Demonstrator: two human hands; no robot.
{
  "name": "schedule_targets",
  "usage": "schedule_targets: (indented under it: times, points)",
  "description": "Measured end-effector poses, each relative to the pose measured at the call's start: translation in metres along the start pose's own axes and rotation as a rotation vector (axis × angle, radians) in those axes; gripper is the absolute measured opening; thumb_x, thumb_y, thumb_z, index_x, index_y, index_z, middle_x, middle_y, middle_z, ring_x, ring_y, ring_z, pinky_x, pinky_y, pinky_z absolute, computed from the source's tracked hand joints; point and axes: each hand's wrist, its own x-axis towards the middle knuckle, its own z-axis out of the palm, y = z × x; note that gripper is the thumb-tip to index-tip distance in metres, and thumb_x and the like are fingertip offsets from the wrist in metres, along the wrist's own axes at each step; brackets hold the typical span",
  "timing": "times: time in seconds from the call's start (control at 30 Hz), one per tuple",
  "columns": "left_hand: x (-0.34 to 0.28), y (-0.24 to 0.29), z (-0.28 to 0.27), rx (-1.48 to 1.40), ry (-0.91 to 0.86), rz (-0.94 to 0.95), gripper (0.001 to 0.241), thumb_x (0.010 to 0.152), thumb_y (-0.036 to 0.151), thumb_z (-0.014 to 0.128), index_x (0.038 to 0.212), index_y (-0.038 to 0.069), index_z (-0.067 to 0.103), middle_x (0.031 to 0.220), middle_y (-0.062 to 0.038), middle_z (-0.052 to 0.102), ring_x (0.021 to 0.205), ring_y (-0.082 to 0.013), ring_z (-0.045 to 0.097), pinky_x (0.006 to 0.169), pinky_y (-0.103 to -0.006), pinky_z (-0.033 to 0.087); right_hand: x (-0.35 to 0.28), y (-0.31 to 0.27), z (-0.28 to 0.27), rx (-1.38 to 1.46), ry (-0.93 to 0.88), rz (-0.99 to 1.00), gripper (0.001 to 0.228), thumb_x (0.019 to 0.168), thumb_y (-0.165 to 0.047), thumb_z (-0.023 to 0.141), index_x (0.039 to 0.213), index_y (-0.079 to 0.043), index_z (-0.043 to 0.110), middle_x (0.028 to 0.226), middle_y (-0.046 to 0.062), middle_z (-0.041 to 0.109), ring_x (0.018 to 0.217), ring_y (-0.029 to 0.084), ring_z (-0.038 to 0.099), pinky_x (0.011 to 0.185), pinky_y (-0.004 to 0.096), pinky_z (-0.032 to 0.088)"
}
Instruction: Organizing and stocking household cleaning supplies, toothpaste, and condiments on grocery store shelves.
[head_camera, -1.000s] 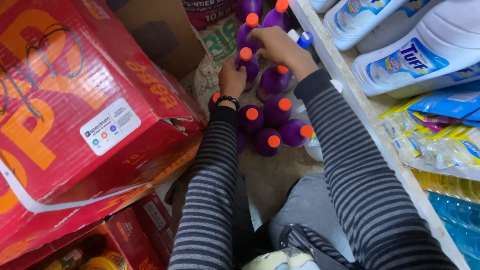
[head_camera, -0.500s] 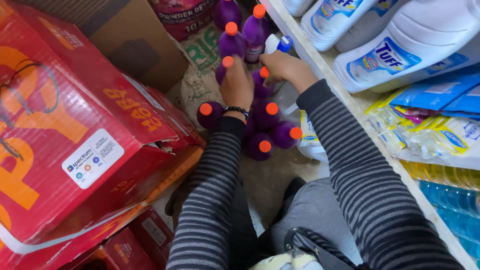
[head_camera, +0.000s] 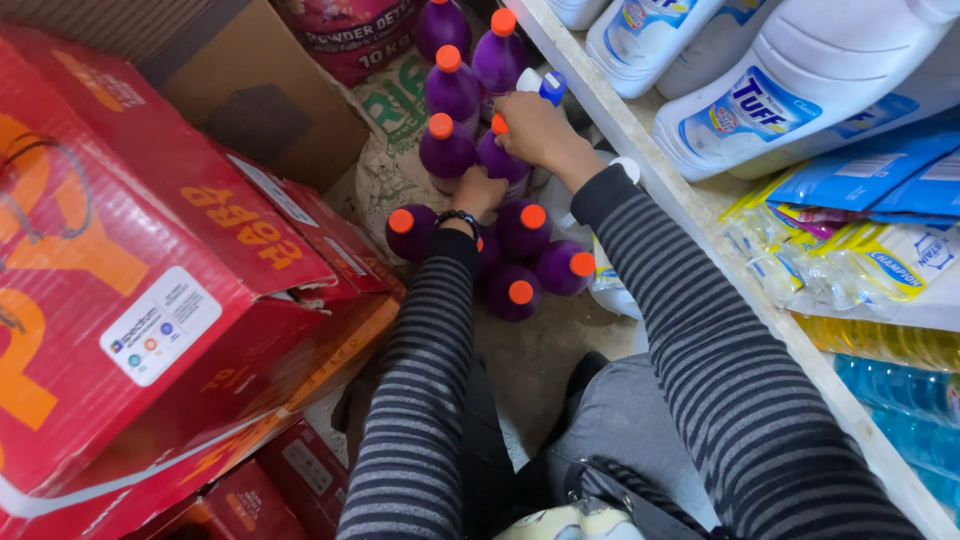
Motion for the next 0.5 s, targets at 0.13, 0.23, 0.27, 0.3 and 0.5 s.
schedule_targets:
  times: [0.13,0.23,0.27,0.3,0.5]
  points:
    - [-0.026,0.042,-0.021,-0.356,-0.084,-0.213,0.042,0.084,0.015,0.068,0.121,-0.005,0.063,0.105,-0.020,0.073,0.089,-0.0312,0.073,0.071,-0.0450,0.056,-0.001,0.000,-0.002,0.036,0.085,-0.054,0.029,0.082,-0.016,0.079,0.105,-0.002,0.067,0.104,0.022,0.070,0.100,0.044,0.065,0.085,0.053,0.052]
    - [0.011,0.006,-0.001,-0.604,-0.018,-0.071,0.039,0.087,0.014,0.069,0.116,-0.011,0.068,0.105,-0.016,0.076,0.095,-0.0252,0.074,0.078,-0.0379,0.058,0.003,-0.009,-0.005,0.093,0.139,-0.054,0.034,0.082,-0.017,0.080,0.108,0.000,0.067,0.103,0.022,0.068,0.100,0.045,0.064,0.084,0.054,0.051]
    - [-0.002,0.018,-0.009,-0.601,-0.015,-0.073,0.039,0.087,0.014,0.069,0.116,-0.011,0.068,0.105,-0.016,0.076,0.095,-0.0252,0.074,0.078,-0.0379,0.058,0.004,-0.008,-0.005,0.098,0.140,-0.055,0.034,0.082,-0.017,0.080,0.108,0.000,0.067,0.103,0.022,0.068,0.100,0.045,0.064,0.084,0.054,0.051]
    - [-0.014,0.031,-0.018,-0.613,-0.028,-0.138,0.037,0.088,0.014,0.069,0.118,-0.008,0.066,0.104,-0.013,0.075,0.093,-0.0241,0.073,0.075,-0.0374,0.057,0.006,-0.008,-0.005,0.089,0.120,-0.043,0.034,0.083,-0.017,0.080,0.109,0.000,0.067,0.104,0.022,0.068,0.101,0.044,0.064,0.085,0.053,0.051]
    - [-0.029,0.044,-0.016,-1.036,-0.173,-0.185,0.026,0.085,0.002,0.063,0.110,-0.002,0.061,0.095,-0.012,0.070,0.085,-0.0252,0.072,0.067,-0.0385,0.061,0.006,-0.003,-0.007,0.106,0.115,-0.037,0.035,0.083,-0.017,0.079,0.112,-0.002,0.068,0.105,0.021,0.068,0.102,0.043,0.064,0.086,0.052,0.051]
